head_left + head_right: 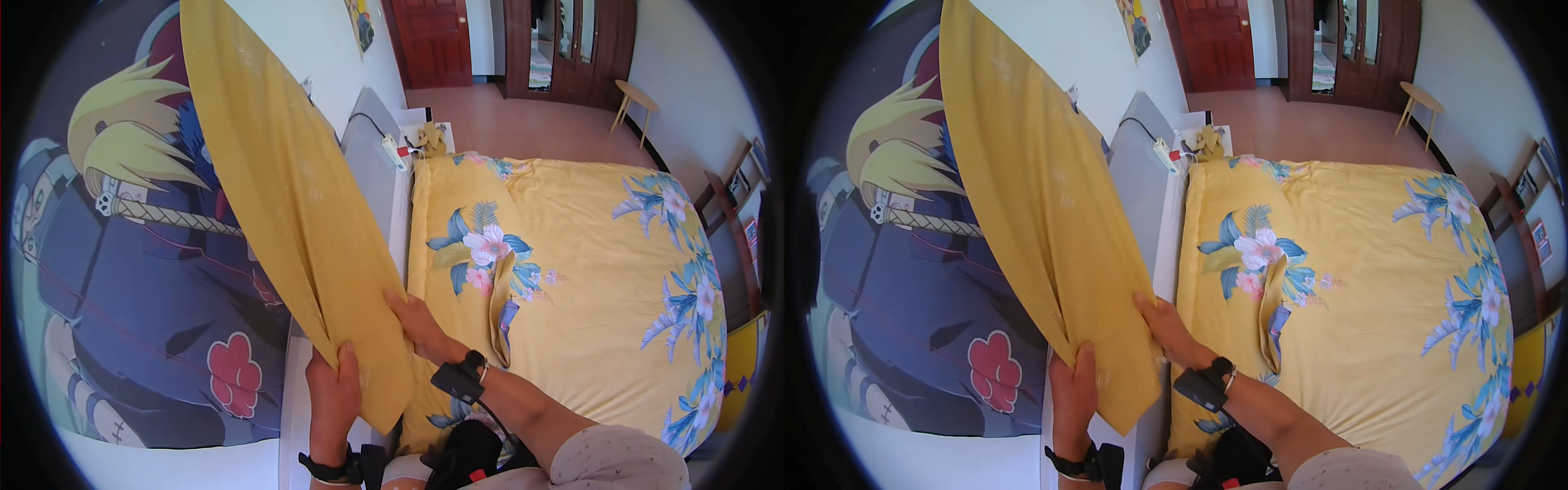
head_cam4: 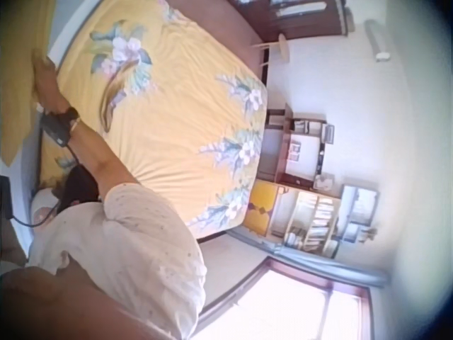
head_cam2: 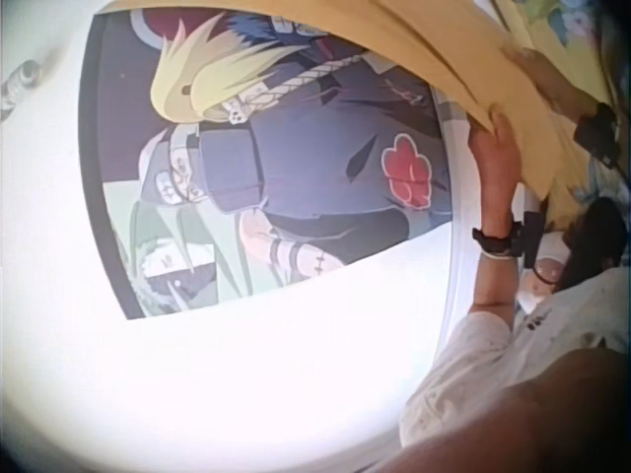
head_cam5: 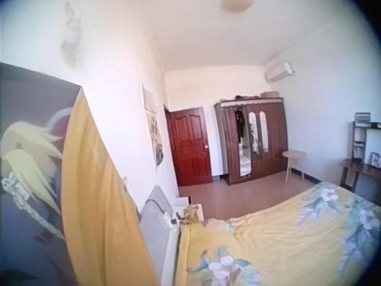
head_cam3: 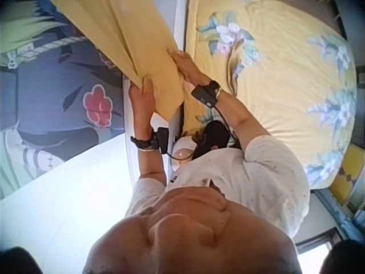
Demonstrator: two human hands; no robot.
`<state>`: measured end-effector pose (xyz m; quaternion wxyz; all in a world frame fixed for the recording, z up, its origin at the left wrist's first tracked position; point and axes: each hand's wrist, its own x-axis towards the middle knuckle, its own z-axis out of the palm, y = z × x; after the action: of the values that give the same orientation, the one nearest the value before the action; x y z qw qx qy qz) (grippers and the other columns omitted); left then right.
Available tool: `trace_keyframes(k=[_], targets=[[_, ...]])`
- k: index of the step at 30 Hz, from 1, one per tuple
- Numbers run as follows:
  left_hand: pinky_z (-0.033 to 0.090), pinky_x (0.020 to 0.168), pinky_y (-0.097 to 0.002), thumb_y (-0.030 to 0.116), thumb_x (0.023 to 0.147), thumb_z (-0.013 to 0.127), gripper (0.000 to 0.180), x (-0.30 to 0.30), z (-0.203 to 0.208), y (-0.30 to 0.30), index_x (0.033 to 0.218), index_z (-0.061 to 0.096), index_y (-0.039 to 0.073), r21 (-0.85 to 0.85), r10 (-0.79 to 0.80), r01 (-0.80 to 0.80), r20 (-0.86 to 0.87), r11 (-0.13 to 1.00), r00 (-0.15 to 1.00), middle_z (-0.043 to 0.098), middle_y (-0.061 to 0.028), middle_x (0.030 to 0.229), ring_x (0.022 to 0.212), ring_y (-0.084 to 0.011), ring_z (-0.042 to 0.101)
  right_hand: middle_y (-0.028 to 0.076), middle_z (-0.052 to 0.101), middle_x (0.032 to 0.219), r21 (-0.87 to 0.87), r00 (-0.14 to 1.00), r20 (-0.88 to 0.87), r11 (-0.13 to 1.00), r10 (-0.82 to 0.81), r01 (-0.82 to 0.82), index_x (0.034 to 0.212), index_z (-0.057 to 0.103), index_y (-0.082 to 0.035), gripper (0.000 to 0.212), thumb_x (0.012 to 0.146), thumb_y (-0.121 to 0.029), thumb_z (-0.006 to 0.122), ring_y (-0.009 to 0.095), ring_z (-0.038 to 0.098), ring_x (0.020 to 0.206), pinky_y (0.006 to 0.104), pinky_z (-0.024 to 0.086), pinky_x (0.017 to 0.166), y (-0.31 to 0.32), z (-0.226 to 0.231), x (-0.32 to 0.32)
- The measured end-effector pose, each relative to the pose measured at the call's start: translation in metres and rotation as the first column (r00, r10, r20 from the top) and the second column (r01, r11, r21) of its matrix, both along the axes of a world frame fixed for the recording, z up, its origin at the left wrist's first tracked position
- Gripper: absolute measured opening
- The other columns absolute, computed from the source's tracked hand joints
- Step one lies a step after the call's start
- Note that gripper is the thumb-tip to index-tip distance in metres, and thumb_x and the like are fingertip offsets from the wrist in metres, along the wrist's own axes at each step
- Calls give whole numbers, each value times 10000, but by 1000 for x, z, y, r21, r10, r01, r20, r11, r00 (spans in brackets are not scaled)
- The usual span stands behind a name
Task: The person peels several wall stickers and pieces of tape off the wall and headboard area using their hands.
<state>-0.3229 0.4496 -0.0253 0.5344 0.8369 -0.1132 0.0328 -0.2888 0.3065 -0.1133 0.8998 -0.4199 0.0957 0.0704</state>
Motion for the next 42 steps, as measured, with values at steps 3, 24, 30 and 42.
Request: trace_keyframes(k=[3,24,30,42], targets=[[446,689,-351,92,845,453,259,-17,7,4,1043,472,-74,0,-18,18,-44,1000,999,588,-224,900,811,-333,590,51,585,980,-13,998,-67,1000,1,-2,1130,483,-3,389,919,-325,431,97,553,844,247,462,728,3,7,-20],[441,723,-293,80,849,454,263,-112,41,-36,1051,484,-85,36,51,-46,-126,998,991,590,-148,943,827,-200,561,66,618,948,186,995,-49,979,89,-79,1053,542,-8,322,893,-283,494,124,598,805,264,495,686,-41,23,-109],[451,690,-300,80,848,457,240,-147,49,-53,1010,496,-93,22,110,-108,-132,994,985,602,-170,891,779,-204,576,75,616,951,237,994,-8,966,109,-104,1063,536,-8,318,889,-272,506,130,604,798,271,503,666,-59,29,-138],[446,728,-270,75,854,453,260,-213,88,-86,1043,501,-97,-119,87,-116,-228,986,970,590,-115,962,848,-160,551,74,607,971,292,974,-54,937,219,-194,1110,502,-10,328,903,-263,476,130,605,823,268,505,697,-93,49,-200]])
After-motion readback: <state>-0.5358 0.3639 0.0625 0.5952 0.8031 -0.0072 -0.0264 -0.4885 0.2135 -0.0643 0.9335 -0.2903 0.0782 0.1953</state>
